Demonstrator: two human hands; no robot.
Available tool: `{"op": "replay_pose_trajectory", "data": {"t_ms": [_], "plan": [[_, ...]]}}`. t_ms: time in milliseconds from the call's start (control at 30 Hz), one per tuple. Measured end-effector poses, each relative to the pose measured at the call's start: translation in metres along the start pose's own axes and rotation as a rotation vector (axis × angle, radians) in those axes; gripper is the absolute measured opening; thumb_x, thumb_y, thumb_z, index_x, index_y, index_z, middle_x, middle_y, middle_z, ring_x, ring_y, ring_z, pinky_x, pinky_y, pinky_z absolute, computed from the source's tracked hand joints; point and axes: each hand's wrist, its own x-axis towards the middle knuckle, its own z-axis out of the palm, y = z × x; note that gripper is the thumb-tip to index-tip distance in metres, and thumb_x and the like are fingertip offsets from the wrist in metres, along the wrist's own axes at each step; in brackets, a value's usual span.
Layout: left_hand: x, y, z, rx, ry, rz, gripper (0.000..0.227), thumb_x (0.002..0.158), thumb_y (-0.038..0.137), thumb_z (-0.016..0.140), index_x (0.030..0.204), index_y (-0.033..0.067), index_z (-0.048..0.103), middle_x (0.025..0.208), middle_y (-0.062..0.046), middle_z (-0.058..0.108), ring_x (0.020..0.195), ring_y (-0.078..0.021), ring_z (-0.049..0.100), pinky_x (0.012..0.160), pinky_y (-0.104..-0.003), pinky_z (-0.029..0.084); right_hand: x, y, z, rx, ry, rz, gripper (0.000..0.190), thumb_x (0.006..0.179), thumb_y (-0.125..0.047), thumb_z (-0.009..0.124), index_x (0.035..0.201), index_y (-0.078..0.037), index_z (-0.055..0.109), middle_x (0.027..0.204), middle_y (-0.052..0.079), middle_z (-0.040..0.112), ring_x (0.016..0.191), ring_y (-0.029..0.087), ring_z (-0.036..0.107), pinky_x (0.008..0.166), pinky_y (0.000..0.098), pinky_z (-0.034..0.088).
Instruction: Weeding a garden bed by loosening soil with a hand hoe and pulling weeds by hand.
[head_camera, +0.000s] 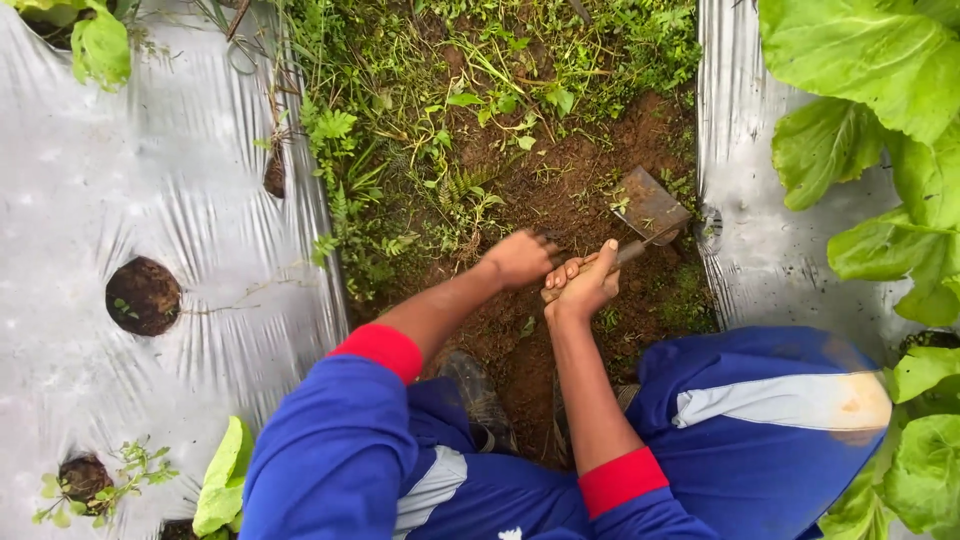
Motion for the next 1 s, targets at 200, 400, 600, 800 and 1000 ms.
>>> {"op": "replay_pose_trajectory", "data": {"t_ms": [200, 400, 600, 800, 1000], "plan": [[-0.057, -0.087, -0.050, 0.167, -0.138, -0.456, 0.038, 0.094, 0.007, 0.067, 0.131, 0.0186, 0.068, 0.143, -0.007, 0.053, 0.138, -0.0292, 0.047, 0.102, -0.043, 0.054, 0.007, 0.021, 0.005, 0.004, -0.114, 0.062, 0.038, 0.103, -0.046, 0.058, 0.085, -0.015, 0.044, 0.048, 0.002, 0.037, 0.032, 0.017, 0.038, 0.032, 0.0326, 0.037], [-0.113, -0.085, -0.068, -0.144, -0.516, -0.497, 0.064, 0.110, 0.052, 0.030, 0.167, 0.0239, 0.016, 0.169, -0.007, 0.030, 0.155, -0.0280, 0.028, 0.123, -0.049, 0.034, 0.004, 0.053, 0.003, -0.222, -0.299, 0.073, 0.038, 0.104, -0.041, 0.058, 0.085, -0.011, 0.044, 0.047, 0.004, 0.038, 0.030, 0.018, 0.039, 0.029, 0.0357, 0.039], [-0.093, -0.072, -0.050, -0.012, -0.511, -0.526, 0.108, 0.086, 0.087, 0.046, 0.165, 0.0194, 0.020, 0.166, -0.014, 0.034, 0.152, -0.0346, 0.034, 0.119, -0.053, 0.039, 0.022, 0.059, -0.003, -0.541, -0.338, 0.117, 0.032, 0.101, -0.035, 0.064, 0.086, -0.010, 0.053, 0.059, 0.001, 0.052, 0.040, 0.015, 0.053, 0.036, 0.0339, 0.050], [-0.072, -0.057, -0.077, 0.005, -0.476, -0.567, 0.137, 0.073, 0.079, 0.075, 0.168, 0.0176, -0.002, 0.174, -0.017, 0.011, 0.157, -0.0387, 0.021, 0.124, -0.059, 0.025, 0.051, 0.077, -0.024, -0.274, -0.185, 0.332, 0.026, 0.099, -0.028, 0.065, 0.101, -0.011, 0.045, 0.061, -0.004, 0.044, 0.042, 0.014, 0.045, 0.041, 0.0338, 0.043], [-0.058, -0.058, 0.006, 0.048, -0.529, -0.593, 0.113, 0.084, 0.046, 0.083, 0.168, 0.0216, 0.011, 0.173, -0.022, 0.007, 0.156, -0.0463, 0.017, 0.117, -0.072, 0.029, 0.024, 0.063, 0.005, -0.193, -0.229, 0.188, 0.029, 0.099, -0.021, 0.063, 0.120, -0.010, 0.047, 0.056, -0.001, 0.040, 0.034, 0.017, 0.041, 0.034, 0.0349, 0.040]]}}
